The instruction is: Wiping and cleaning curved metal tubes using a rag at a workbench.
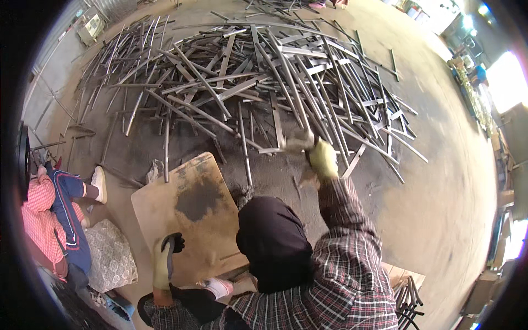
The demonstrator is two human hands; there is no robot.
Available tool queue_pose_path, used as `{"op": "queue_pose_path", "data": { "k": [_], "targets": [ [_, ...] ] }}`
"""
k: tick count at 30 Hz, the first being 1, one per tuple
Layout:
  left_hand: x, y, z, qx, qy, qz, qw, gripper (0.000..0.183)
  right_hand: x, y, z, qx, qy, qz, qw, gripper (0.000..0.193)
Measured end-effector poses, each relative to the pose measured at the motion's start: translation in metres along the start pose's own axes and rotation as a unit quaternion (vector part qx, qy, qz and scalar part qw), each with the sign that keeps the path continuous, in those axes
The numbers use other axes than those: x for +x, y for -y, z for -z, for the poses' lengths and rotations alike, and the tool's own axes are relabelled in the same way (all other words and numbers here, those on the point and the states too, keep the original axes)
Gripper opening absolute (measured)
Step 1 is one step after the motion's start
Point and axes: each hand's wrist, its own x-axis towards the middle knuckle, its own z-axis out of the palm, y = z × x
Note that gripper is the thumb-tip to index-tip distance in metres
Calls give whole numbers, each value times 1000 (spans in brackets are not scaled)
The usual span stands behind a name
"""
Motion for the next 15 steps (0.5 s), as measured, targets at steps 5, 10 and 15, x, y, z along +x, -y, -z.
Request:
{"op": "queue_pose_path", "data": {
  "k": [5, 10, 15],
  "targets": [
    [0, 12, 13, 86, -8, -80, 993, 28, -226, -57, -5, 76, 126, -54, 988, 28],
    [-3, -29, -30, 216, -22, -140, 966, 29, -296, -73, 9, 112, 77, -59, 989, 20],
    [23, -97, -81, 325, -100, -418, 842, 46, -231, -44, 94, 133, 75, -3, 988, 23]
  ]
}}
